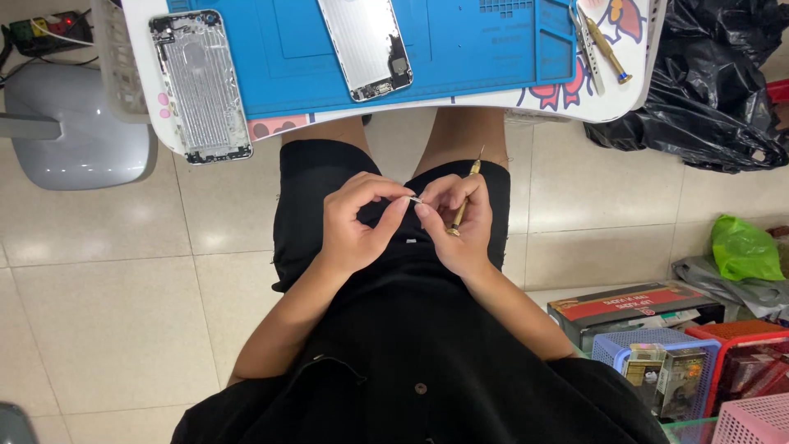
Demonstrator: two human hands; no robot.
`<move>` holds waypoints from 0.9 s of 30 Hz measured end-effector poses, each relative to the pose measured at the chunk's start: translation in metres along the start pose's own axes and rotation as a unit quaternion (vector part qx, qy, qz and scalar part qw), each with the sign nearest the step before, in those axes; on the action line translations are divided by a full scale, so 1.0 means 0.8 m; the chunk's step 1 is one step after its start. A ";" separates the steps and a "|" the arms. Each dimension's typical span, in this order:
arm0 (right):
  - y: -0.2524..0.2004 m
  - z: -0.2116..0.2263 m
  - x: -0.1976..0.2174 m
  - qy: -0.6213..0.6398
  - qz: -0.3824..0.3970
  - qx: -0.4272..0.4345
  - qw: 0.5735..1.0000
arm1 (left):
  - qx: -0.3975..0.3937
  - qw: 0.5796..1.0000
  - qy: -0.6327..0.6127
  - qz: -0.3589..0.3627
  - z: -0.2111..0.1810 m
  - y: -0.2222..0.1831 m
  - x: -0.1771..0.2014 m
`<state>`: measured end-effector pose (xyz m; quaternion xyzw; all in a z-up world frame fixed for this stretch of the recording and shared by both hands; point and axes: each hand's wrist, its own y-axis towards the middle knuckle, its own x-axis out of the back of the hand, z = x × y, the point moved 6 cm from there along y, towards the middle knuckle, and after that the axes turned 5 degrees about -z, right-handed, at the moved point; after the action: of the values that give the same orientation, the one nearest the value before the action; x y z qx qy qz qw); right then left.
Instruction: Using a screwdriver to repair or replace components within a mobile phone chassis.
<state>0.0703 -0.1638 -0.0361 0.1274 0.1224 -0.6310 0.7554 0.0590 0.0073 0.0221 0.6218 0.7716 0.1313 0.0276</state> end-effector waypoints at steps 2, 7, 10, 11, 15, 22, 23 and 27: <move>0.000 0.001 -0.002 -0.001 0.001 0.003 1.000 | 0.010 1.000 -0.006 -0.011 -0.002 -0.003 0.000; 0.002 0.001 0.000 -0.014 0.003 0.007 1.000 | 0.019 0.999 -0.020 -0.020 -0.002 -0.004 -0.004; 0.002 -0.003 0.007 -0.026 0.002 -0.001 1.000 | 0.033 0.999 -0.023 -0.019 0.011 -0.003 -0.006; 0.003 -0.005 0.008 -0.033 0.013 -0.010 0.999 | 0.038 0.999 -0.029 -0.011 0.015 -0.001 -0.006; 0.016 -0.001 0.012 -0.106 0.066 -0.026 0.992 | 0.049 0.998 -0.025 -0.023 0.028 0.014 0.005; 0.075 0.031 0.001 -0.351 0.099 0.087 0.927 | 0.054 0.996 0.026 -0.066 0.020 0.069 0.048; 0.084 0.034 -0.003 -0.377 0.110 0.112 0.913 | 0.034 0.997 0.030 -0.067 0.014 0.077 0.051; 0.124 0.053 -0.028 -0.449 0.172 0.209 0.851 | 0.005 0.998 0.035 -0.055 0.014 0.098 0.052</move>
<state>0.1649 -0.1406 0.0150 0.0044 -0.3892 -0.4901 0.7800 0.1268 0.0648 0.0354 0.5737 0.8058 0.1471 0.0049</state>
